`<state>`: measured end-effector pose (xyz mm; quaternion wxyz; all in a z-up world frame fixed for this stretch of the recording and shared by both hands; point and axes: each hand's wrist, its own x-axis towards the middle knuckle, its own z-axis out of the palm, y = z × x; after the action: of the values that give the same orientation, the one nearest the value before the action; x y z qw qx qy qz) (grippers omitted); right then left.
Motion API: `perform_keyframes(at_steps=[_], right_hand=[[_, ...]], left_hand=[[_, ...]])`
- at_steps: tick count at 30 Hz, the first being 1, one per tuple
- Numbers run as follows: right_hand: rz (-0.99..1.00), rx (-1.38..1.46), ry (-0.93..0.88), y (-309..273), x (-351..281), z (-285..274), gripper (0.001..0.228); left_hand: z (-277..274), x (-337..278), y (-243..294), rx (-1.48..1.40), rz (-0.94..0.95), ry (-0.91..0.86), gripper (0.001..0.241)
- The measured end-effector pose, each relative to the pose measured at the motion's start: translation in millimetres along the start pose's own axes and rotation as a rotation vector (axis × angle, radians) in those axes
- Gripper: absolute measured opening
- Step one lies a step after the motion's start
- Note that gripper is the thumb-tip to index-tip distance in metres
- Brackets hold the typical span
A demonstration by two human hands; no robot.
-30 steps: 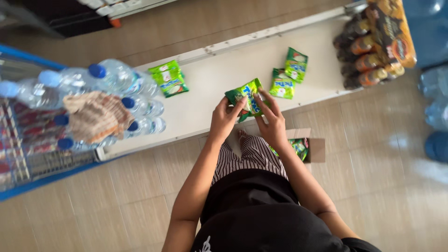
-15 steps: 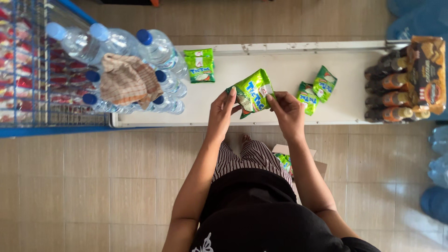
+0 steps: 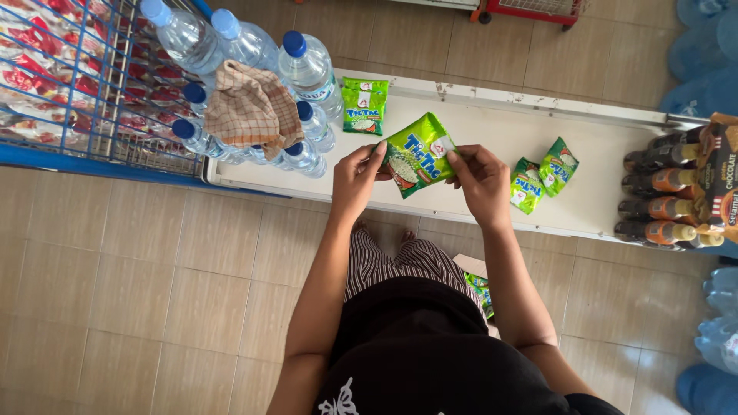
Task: The person sits on the floor and arranges small snack packets into a white plastic basket. They then wipe a shelf with a cloth and place green Tic Tac packets onto the shelf.
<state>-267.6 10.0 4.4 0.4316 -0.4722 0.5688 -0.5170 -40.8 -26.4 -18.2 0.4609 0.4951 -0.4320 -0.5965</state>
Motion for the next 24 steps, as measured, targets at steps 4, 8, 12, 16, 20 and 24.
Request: perform_keyframes(at_steps=[4, 8, 12, 16, 20, 24], right_hand=[[0.014, 0.174, 0.055, 4, 4, 3, 0.015], [-0.014, 0.077, 0.095, 13, 4, -1, 0.015], [-0.080, 0.010, 0.102, 18, 3, -4, 0.014], [0.083, 0.085, 0.138, 17, 5, -3, 0.016], [0.180, 0.276, 0.080, 15, 8, 3, 0.018], [0.189, 0.142, 0.030, 14, 10, 7, 0.019]], left_hand=[[-1, -3, 5, -0.079, 0.127, -0.168, 0.037], [3, -4, -12, -0.058, 0.082, -0.164, 0.039], [0, 3, -35, -0.175, 0.043, -0.119, 0.040], [-4, 7, -49, -0.250, -0.001, -0.148, 0.045], [-7, 8, -50, -0.232, -0.038, -0.141, 0.045], [-15, 1, -43, -0.230, -0.009, -0.169, 0.033]])
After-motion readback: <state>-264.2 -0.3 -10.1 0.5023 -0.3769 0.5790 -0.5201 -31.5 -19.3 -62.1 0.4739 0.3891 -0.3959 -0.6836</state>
